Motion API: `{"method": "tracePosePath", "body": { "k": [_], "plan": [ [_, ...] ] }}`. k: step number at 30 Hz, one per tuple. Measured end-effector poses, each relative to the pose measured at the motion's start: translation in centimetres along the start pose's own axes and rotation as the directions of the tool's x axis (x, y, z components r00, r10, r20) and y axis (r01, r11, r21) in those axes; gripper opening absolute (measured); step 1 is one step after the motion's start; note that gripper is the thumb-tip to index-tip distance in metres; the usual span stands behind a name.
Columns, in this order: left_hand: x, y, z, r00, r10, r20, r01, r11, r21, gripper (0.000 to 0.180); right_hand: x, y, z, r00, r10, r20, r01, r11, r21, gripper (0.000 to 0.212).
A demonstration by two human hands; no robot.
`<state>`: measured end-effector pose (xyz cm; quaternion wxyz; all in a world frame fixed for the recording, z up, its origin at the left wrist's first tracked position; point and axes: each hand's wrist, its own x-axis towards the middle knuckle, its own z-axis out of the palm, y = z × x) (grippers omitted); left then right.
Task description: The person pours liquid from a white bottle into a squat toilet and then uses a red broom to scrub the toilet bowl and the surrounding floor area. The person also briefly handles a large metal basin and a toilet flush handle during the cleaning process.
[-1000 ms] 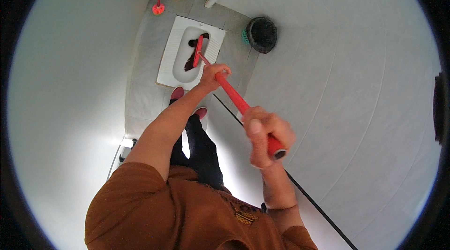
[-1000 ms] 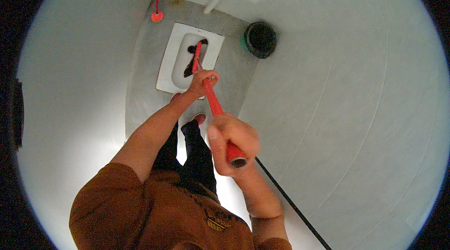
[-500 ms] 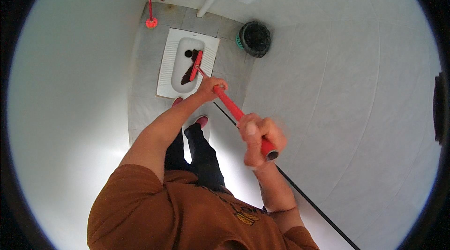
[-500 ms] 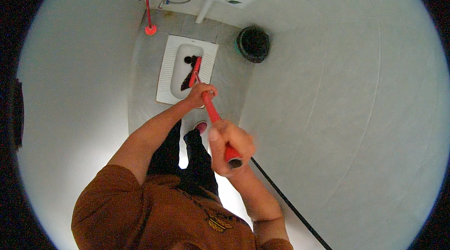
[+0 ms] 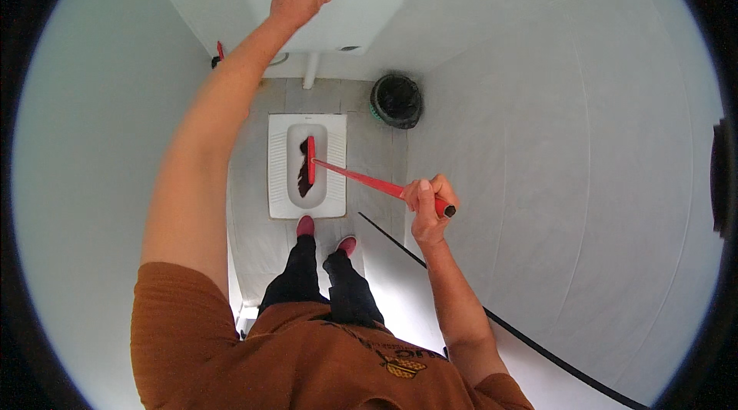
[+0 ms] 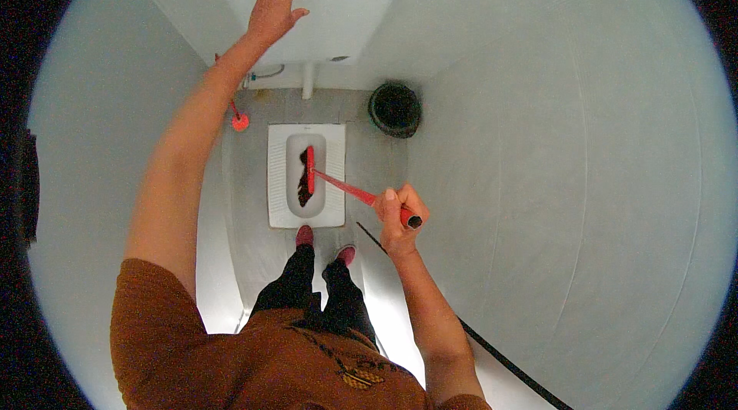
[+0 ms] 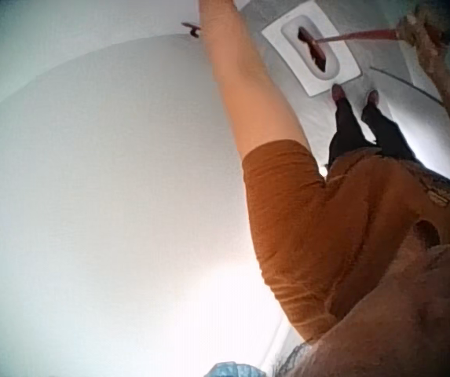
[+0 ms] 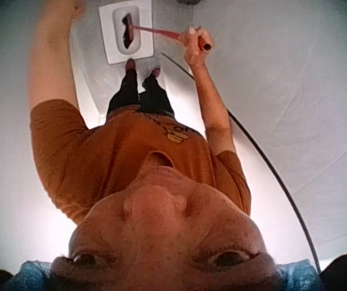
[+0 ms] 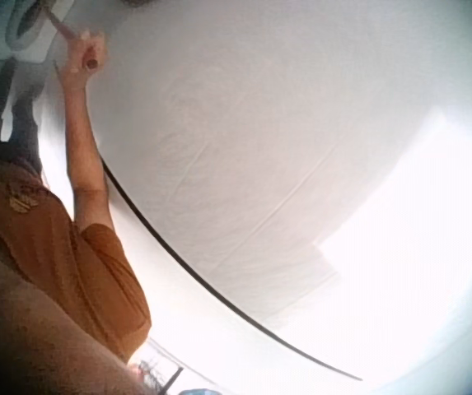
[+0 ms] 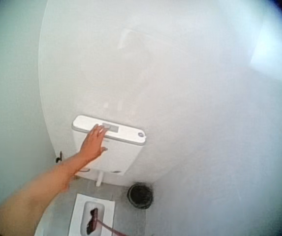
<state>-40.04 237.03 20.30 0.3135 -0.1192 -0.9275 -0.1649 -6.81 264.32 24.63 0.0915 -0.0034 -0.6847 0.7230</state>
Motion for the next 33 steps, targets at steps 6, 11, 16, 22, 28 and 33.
{"method": "tracePosePath", "body": {
  "k": [6,11,16,22,28,33],
  "plan": [
    [5.0,-0.8,2.5,0.957,0.068,0.282,-0.102,0.989,0.107,0.073,1.2,1.6,-2.1,0.998,-0.035,-0.053,0.037,0.999,0.036,0.032],
    [6.9,-0.8,3.9,0.933,0.022,0.360,-0.121,0.960,0.254,0.074,2.6,2.7,-4.6,0.996,-0.007,-0.094,0.008,1.000,0.007,0.033],
    [6.5,-1.6,4.2,0.934,0.008,0.358,-0.090,0.973,0.212,0.071,2.9,3.7,-5.5,0.996,0.030,-0.089,-0.026,0.999,0.038,0.033],
    [7.3,-1.4,3.5,0.899,-0.022,0.437,-0.112,0.954,0.278,0.068,4.0,4.1,-6.3,0.995,0.049,-0.088,-0.042,0.996,0.080,0.034],
    [7.3,-2.3,4.0,0.906,0.005,0.424,-0.137,0.950,0.281,0.066,4.2,4.8,-7.2,0.993,0.049,-0.106,-0.039,0.995,0.091,0.034],
    [7.5,-2.1,3.3,0.908,0.018,0.419,-0.135,0.959,0.251,0.065,4.6,5.1,-7.8,0.990,0.069,-0.125,-0.058,0.995,0.086,0.032]
  ]
}}
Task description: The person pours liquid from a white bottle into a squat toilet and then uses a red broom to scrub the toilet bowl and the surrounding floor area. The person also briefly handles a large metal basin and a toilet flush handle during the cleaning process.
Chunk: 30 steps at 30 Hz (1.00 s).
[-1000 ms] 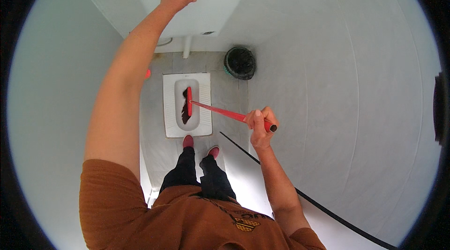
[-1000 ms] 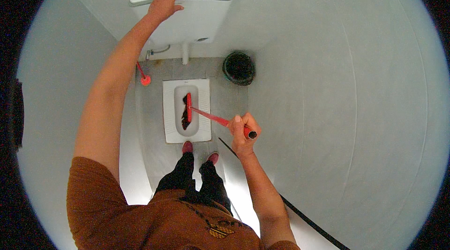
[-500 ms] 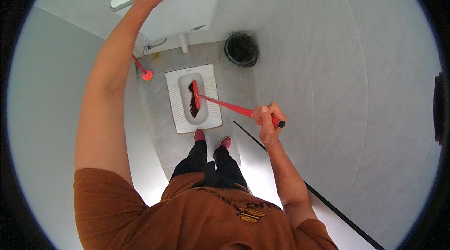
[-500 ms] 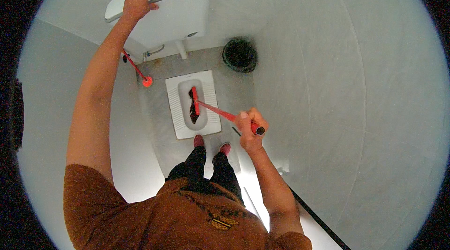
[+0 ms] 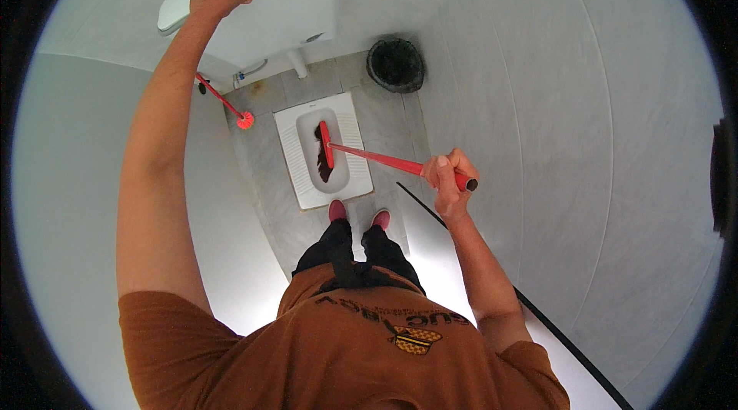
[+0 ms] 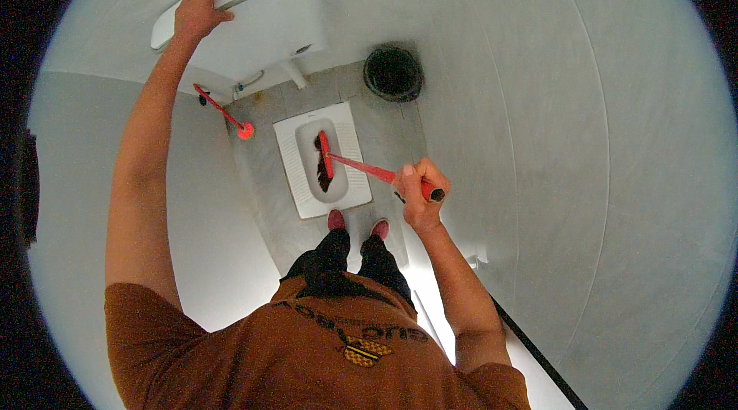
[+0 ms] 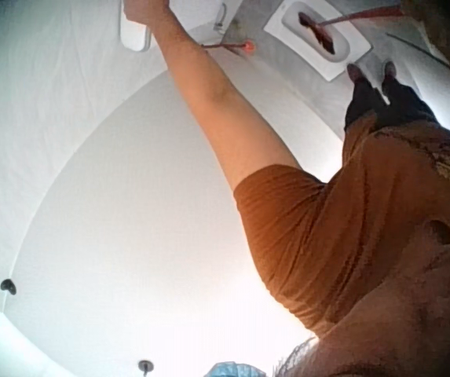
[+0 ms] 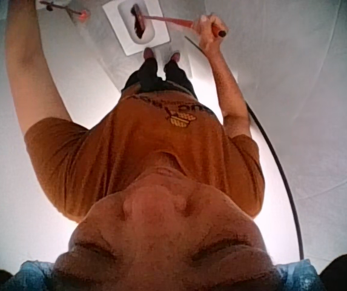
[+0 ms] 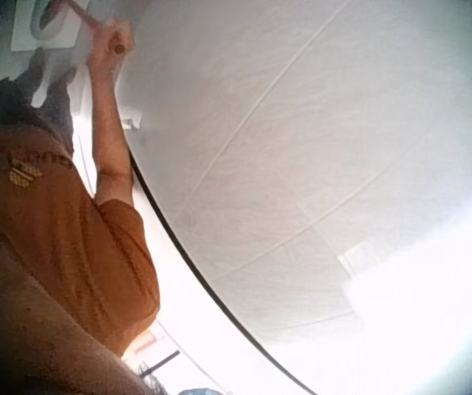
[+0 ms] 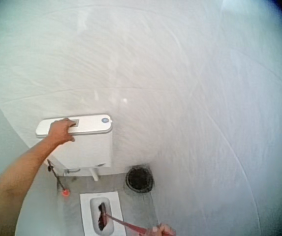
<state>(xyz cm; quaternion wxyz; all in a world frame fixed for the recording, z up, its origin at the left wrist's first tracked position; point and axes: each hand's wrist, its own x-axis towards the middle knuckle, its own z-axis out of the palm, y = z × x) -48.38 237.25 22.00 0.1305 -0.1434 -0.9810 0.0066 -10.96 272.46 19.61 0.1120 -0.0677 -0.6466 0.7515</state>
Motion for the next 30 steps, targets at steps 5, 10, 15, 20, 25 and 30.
{"method": "tracePosePath", "body": {
  "k": [5,10,15,20,25,30],
  "plan": [
    [-0.3,-0.5,0.4,1.000,-0.012,0.005,0.012,1.000,0.011,0.066,-0.1,0.1,0.4,0.999,-0.040,0.006,0.040,0.999,0.013,0.032],
    [-0.2,-0.6,0.5,0.998,-0.034,0.056,0.032,0.999,0.040,0.071,-0.4,0.4,0.1,1.000,-0.005,-0.023,0.003,0.999,-0.053,0.033],
    [-0.2,-1.0,0.9,0.998,-0.025,0.049,0.023,0.998,0.057,0.071,-0.3,0.4,0.2,1.000,-0.017,-0.011,0.017,1.000,0.015,0.034],
    [0.1,-1.9,1.5,1.000,-0.003,0.030,0.002,0.999,0.032,0.071,-0.6,0.2,0.0,1.000,0.019,-0.016,-0.019,1.000,0.001,0.034],
    [0.5,-2.6,2.3,1.000,0.012,0.010,-0.012,1.000,0.019,0.071,-0.3,0.3,-0.2,0.999,-0.026,0.019,0.027,0.999,-0.047,0.034],
    [0.9,-3.7,3.7,0.995,0.088,-0.047,-0.086,0.996,0.027,0.071,-0.3,0.5,0.0,1.000,-0.010,0.015,0.010,1.000,-0.026,0.034]
  ]
}}
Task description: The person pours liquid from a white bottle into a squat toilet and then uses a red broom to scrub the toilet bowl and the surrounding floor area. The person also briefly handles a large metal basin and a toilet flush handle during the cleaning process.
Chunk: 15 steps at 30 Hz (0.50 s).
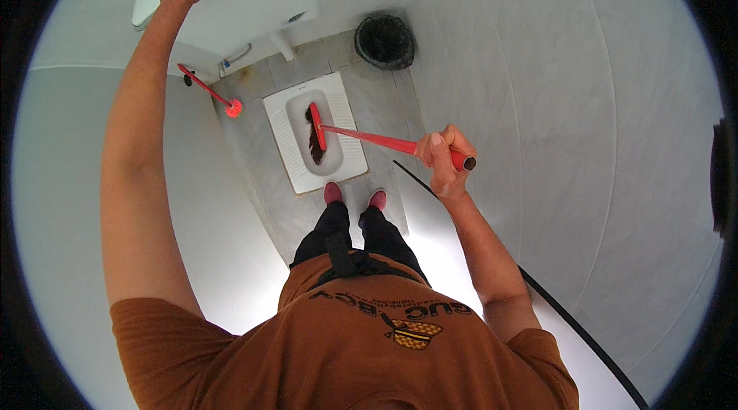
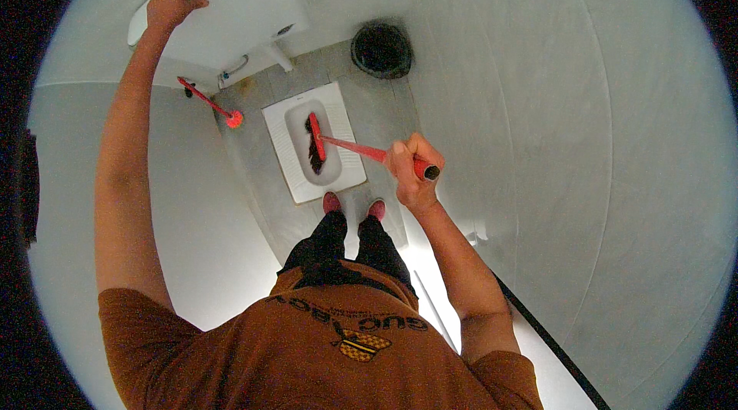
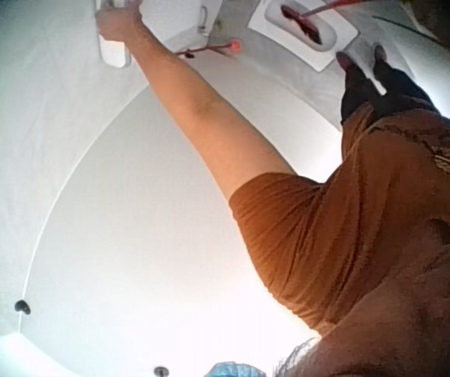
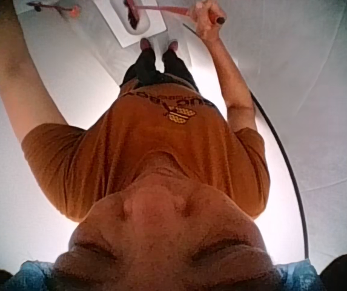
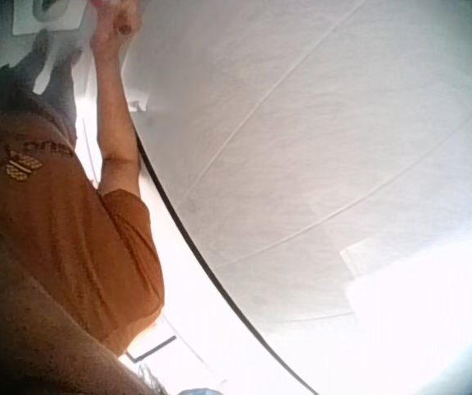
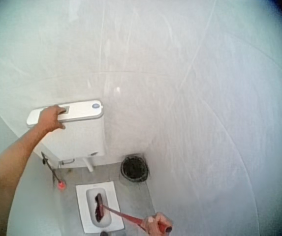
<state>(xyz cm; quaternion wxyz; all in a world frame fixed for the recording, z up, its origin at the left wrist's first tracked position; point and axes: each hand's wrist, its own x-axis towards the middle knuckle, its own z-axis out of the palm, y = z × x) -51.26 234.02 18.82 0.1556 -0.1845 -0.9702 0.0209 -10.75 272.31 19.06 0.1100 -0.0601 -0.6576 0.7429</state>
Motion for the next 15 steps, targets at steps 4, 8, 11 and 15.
{"method": "tracePosePath", "body": {
  "k": [4,8,11,15],
  "plan": [
    [0.1,0.4,0.1,0.999,-0.037,0.027,0.035,0.998,0.061,0.072,-0.3,0.6,-0.8,0.999,-0.011,0.031,0.010,1.000,0.014,0.034],
    [0.1,-2.0,2.7,1.000,-0.001,-0.018,0.001,1.000,0.029,0.072,-0.4,2.5,-1.7,0.996,-0.052,0.066,0.056,0.997,-0.048,0.033],
    [-2.2,5.4,-3.3,0.989,-0.146,-0.033,0.139,0.975,-0.171,0.065,-1.3,2.2,-1.3,0.999,-0.023,0.046,0.023,1.000,-0.004,0.033],
    [-9.3,11.1,7.9,0.998,-0.044,-0.051,0.048,0.996,0.073,0.078,-0.8,2.2,-1.5,0.996,0.023,0.091,-0.025,1.000,0.012,0.033]
  ]
}}
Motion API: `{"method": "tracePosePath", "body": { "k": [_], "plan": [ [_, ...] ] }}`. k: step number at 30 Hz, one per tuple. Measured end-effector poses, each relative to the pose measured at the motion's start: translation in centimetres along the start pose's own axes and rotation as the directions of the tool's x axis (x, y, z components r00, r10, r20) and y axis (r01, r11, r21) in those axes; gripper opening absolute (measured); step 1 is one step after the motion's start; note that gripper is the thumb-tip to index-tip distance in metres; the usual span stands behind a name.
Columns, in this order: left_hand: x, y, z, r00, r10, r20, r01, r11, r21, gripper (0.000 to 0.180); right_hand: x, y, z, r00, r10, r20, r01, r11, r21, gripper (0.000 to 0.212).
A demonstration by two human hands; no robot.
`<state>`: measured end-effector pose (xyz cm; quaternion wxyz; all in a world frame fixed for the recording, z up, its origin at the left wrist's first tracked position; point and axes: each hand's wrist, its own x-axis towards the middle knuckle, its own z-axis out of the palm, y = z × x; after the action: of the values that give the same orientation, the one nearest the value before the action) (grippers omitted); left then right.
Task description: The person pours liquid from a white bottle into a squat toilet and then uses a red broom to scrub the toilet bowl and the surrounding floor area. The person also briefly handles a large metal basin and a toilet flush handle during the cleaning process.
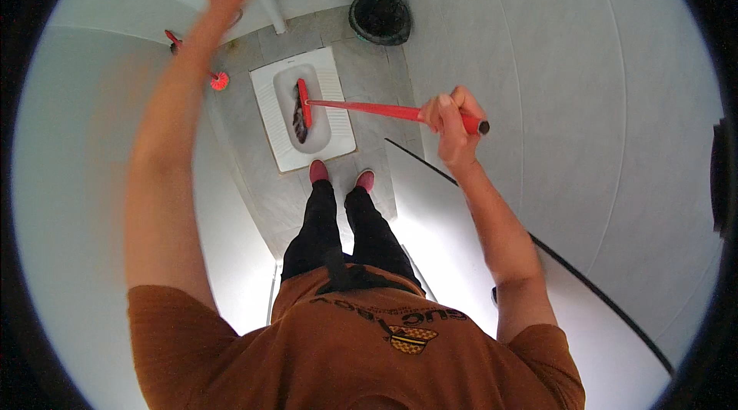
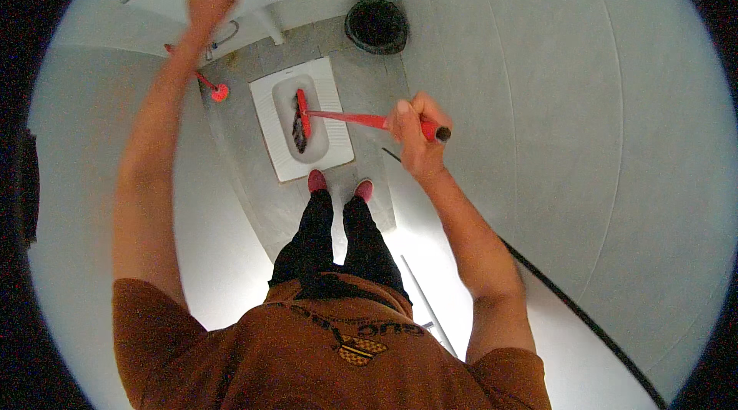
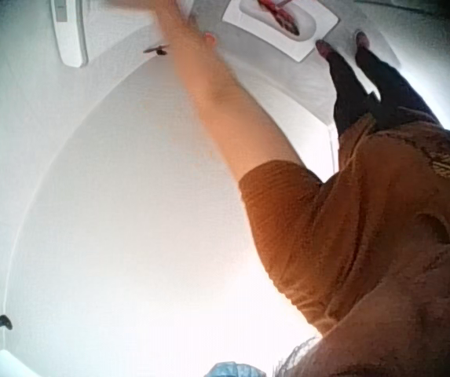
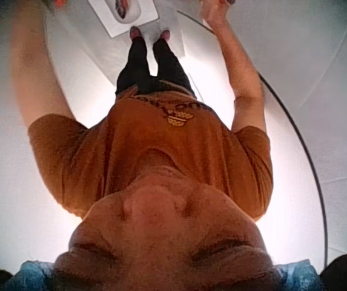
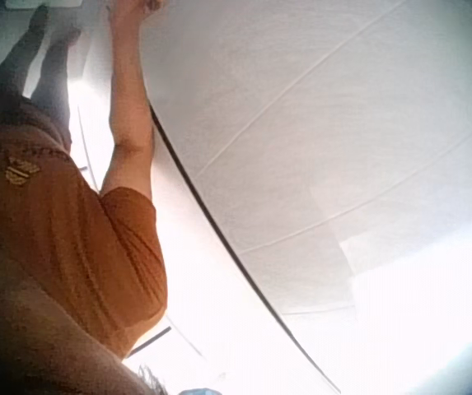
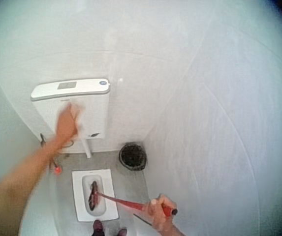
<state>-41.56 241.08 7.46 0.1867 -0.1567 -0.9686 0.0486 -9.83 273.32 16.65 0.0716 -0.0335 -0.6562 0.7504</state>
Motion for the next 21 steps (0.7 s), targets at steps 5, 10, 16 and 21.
{"method": "tracePosePath", "body": {
  "k": [5,10,16,21],
  "plan": [
    [-21.7,20.5,-0.5,0.809,0.471,0.353,0.109,0.470,-0.876,0.094,0.7,-3.3,-0.5,0.996,0.055,0.066,-0.055,0.998,-0.001,0.032],
    [-26.0,26.2,-2.6,0.871,0.330,0.365,0.292,0.250,-0.923,0.031,-3.3,-8.6,1.8,0.986,0.057,0.156,-0.047,0.997,-0.068,0.030],
    [-29.1,23.8,1.4,0.941,0.162,0.297,0.232,0.329,-0.915,0.012,-6.6,-3.3,2.9,0.906,-0.035,0.421,0.175,0.938,-0.299,0.025],
    [-33.2,24.7,-1.5,0.931,-0.006,0.365,0.345,0.345,-0.873,0.010,-6.5,-6.0,2.1,0.902,0.191,0.388,-0.091,0.961,-0.262,0.030]
  ]
}}
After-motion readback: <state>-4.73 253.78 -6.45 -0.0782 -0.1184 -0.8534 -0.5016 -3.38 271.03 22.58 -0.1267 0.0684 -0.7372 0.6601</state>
